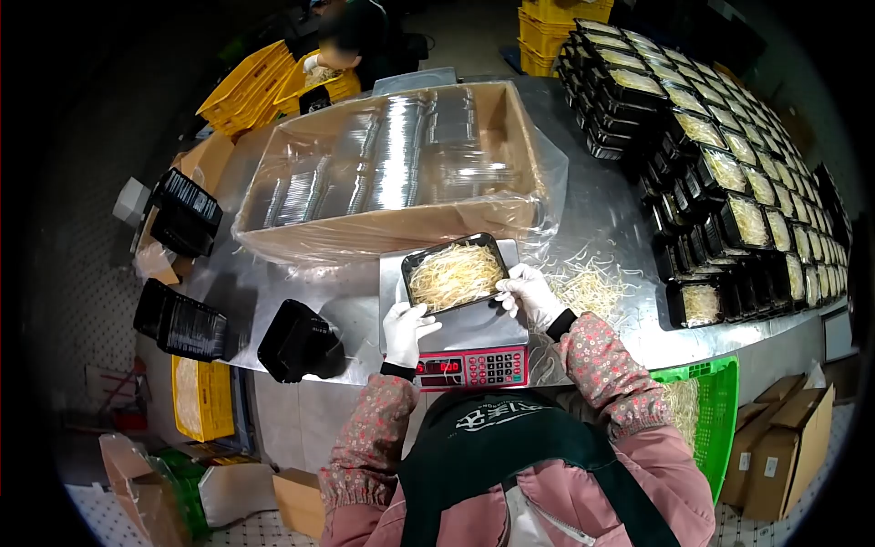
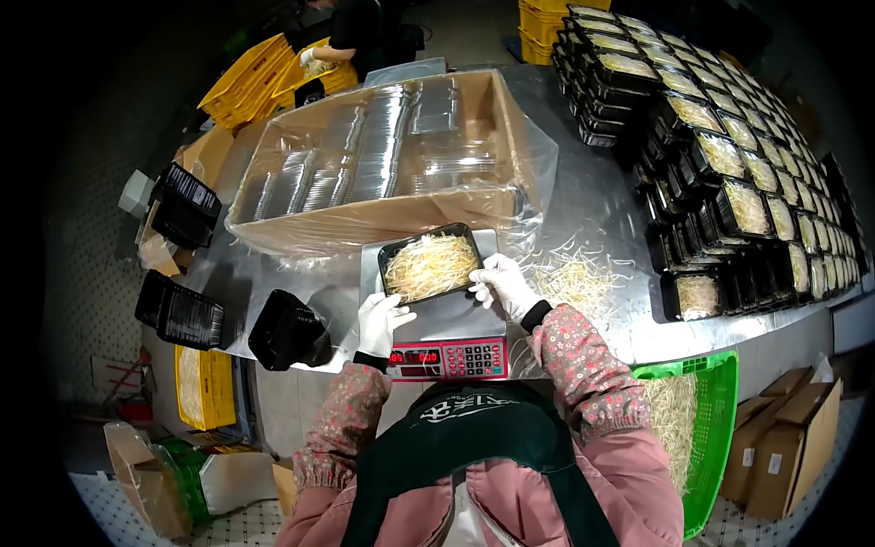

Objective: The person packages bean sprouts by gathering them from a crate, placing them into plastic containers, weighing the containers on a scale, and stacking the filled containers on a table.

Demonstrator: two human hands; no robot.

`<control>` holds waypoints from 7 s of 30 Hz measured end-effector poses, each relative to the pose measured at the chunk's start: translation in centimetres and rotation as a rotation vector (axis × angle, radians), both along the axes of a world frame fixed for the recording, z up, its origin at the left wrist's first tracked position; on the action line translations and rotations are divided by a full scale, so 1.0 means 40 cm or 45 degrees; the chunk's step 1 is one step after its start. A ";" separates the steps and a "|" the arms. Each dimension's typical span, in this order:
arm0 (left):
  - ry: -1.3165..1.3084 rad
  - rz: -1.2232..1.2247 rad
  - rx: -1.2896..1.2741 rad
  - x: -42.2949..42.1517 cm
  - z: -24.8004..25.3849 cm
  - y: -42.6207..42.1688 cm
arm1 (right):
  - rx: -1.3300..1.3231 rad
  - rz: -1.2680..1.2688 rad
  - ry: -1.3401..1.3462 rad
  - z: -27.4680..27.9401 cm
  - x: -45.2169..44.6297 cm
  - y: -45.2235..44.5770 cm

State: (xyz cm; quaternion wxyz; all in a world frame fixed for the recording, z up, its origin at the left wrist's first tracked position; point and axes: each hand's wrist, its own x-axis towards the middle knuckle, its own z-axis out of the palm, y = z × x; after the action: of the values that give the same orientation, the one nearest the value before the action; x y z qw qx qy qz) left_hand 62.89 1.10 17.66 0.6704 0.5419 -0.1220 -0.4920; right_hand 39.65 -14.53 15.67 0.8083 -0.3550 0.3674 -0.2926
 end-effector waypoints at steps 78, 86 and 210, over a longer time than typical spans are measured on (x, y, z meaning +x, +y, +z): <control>-1.295 -0.406 -0.060 -0.219 0.134 -0.080 | -1.209 -0.185 1.188 -0.304 -0.535 -0.174; -1.500 0.237 0.177 0.008 0.117 0.068 | -0.965 -0.201 1.859 -0.316 -0.487 -0.383; -1.474 -3.328 -2.176 -1.601 -0.319 0.208 | -0.251 -0.412 1.803 -0.201 -1.181 1.246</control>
State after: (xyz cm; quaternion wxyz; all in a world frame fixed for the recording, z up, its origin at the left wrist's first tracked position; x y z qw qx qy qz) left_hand -1.16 9.42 4.90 0.2129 0.3185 0.8952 0.2275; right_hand -7.57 35.30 7.62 0.2882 -0.4713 0.8217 -0.1403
